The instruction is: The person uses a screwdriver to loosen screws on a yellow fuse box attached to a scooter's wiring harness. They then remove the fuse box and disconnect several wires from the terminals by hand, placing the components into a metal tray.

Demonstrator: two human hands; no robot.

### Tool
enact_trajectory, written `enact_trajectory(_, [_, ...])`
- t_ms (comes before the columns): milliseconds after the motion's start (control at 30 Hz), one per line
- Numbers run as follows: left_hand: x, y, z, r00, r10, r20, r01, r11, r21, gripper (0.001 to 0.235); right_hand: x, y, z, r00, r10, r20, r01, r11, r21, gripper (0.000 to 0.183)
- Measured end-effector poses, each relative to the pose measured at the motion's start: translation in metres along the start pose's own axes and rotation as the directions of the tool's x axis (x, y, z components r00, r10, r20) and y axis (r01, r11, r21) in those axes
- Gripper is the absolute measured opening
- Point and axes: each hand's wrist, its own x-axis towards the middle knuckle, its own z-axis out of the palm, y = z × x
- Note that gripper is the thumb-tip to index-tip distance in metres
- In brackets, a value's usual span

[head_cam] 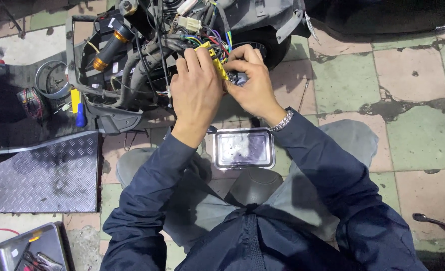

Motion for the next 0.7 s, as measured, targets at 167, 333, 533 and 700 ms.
enact_trajectory(167, [-0.002,0.006,0.012,0.993,-0.089,-0.073,0.083,0.993,-0.079,0.019,0.001,-0.005,0.003,0.999,-0.019,-0.040,0.018,1.000,-0.003,0.014])
enact_trajectory(333, [0.000,0.004,0.006,0.990,-0.111,-0.092,0.103,0.991,-0.085,0.017,-0.001,0.000,0.003,1.000,0.002,-0.024,-0.002,1.000,-0.004,0.019])
enact_trajectory(533, [0.002,0.005,0.005,0.988,-0.141,-0.060,0.127,0.973,-0.191,0.022,0.001,-0.005,0.005,0.999,-0.010,-0.054,0.010,1.000,0.004,0.016])
enact_trajectory(700, [0.000,0.003,0.018,0.988,-0.114,-0.108,0.099,0.986,-0.134,0.016,-0.001,-0.001,0.005,0.999,-0.014,-0.041,0.014,1.000,0.003,0.021])
